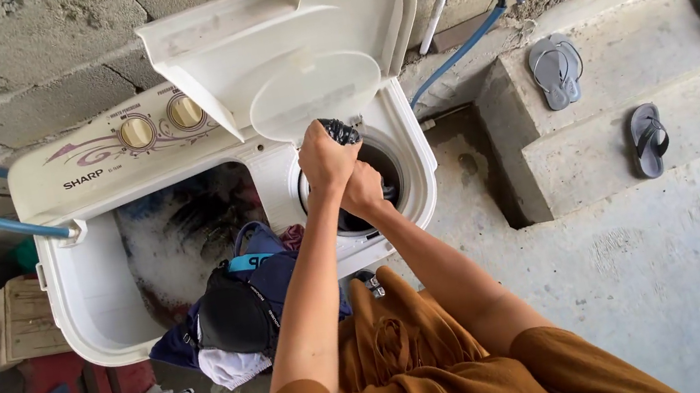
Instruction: Washing clothes in a machine and then placing them on hangers.
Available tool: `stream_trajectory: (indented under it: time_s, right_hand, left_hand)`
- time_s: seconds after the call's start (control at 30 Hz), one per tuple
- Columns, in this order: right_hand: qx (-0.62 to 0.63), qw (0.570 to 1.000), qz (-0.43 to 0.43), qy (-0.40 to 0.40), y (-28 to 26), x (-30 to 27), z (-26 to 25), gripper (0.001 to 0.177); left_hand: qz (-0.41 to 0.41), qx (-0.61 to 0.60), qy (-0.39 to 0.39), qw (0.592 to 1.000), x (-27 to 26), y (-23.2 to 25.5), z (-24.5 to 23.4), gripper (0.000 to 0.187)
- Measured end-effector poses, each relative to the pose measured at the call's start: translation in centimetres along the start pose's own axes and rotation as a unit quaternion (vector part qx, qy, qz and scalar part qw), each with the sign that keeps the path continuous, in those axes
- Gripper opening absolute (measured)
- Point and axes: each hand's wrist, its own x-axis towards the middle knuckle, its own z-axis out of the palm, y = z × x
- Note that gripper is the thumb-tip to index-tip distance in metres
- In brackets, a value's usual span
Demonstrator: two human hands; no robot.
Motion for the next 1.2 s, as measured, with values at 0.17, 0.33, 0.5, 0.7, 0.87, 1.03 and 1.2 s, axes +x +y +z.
stream_trajectory:
  time_s: [0.17, 0.33, 0.5, 0.7, 0.87, 1.03, 1.2]
  right_hand:
    - [0.051, 0.999, -0.004, 0.010, 2.3, -0.5, 0.6, 0.046]
    - [0.301, 0.950, -0.081, -0.017, -0.6, -2.7, -10.0, 0.071]
    - [0.514, 0.834, -0.163, -0.119, -5.1, -2.8, -17.4, 0.070]
    - [0.467, 0.862, -0.169, -0.102, -7.3, -3.0, -16.7, 0.044]
    - [0.294, 0.929, -0.226, 0.009, -7.3, -1.4, -15.3, 0.045]
    - [0.108, 0.963, -0.224, 0.099, -8.4, -1.1, -14.6, 0.055]
    - [-0.088, 0.979, -0.153, 0.101, -8.6, 0.2, -13.0, 0.052]
  left_hand:
    - [-0.035, 0.057, -0.097, 0.993, -0.4, -1.3, 1.0, 0.058]
    - [0.071, -0.250, -0.336, 0.905, 1.1, -2.2, -7.0, 0.094]
    - [0.082, -0.328, -0.406, 0.849, -0.9, -8.6, -6.6, 0.171]
    - [0.103, -0.313, -0.253, 0.910, -5.1, -3.6, 1.5, 0.126]
    - [0.261, -0.151, -0.171, 0.938, -3.9, -8.9, 8.3, 0.082]
    - [0.099, -0.171, -0.341, 0.919, -3.4, -10.1, 10.5, 0.069]
    - [0.271, 0.156, -0.283, 0.907, -2.7, -7.8, 9.5, 0.071]
